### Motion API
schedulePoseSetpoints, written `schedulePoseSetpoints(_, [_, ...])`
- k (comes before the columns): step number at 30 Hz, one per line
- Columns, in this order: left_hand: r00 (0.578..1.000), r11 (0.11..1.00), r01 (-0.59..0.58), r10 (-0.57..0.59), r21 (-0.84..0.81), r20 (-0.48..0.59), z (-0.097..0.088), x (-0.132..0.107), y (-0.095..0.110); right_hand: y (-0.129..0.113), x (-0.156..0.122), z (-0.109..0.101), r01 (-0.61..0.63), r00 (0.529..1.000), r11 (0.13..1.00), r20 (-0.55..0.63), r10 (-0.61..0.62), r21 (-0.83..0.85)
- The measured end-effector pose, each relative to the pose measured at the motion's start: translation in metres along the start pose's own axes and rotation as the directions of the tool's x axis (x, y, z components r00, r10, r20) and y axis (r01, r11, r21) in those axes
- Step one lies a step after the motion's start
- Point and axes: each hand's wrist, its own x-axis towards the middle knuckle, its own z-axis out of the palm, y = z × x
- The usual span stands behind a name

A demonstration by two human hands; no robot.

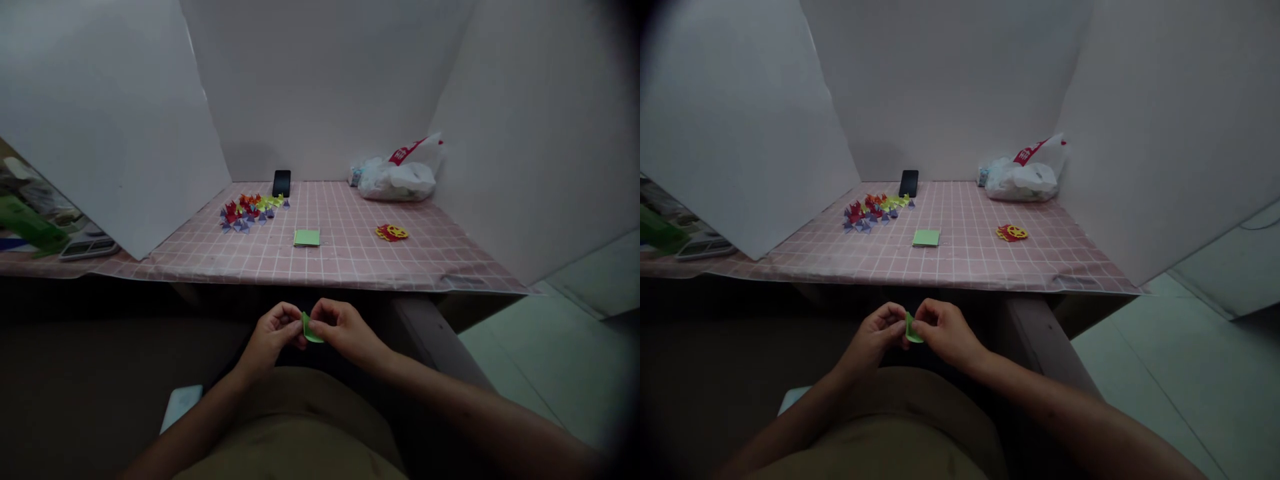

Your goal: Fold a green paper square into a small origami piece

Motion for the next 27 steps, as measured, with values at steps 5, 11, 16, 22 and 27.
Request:
schedulePoseSetpoints(5, [0.999,0.999,0.043,-0.043,0.021,0.021,0.004,0.0,-0.001,-0.002,-0.005,0.004,0.009,0.999,0.992,-0.046,-0.015,-0.123])
schedulePoseSetpoints(11, [0.999,0.989,0.025,-0.029,0.145,0.022,0.006,-0.002,0.004,0.0,-0.007,0.007,0.041,0.998,0.987,-0.038,-0.047,-0.157])
schedulePoseSetpoints(16, [1.0,0.983,0.004,-0.003,0.182,-0.005,0.005,-0.003,0.007,-0.002,-0.007,0.004,-0.03,0.997,1.0,0.074,0.029,0.008])
schedulePoseSetpoints(22, [0.999,0.988,0.033,-0.036,0.149,0.016,0.003,-0.002,0.01,0.001,-0.004,0.002,-0.148,0.978,0.96,0.178,0.107,0.236])
schedulePoseSetpoints(27, [0.998,0.989,0.041,-0.048,0.14,0.047,0.001,-0.002,0.012,0.005,-0.003,0.002,-0.175,0.971,0.929,0.214,0.108,0.327])
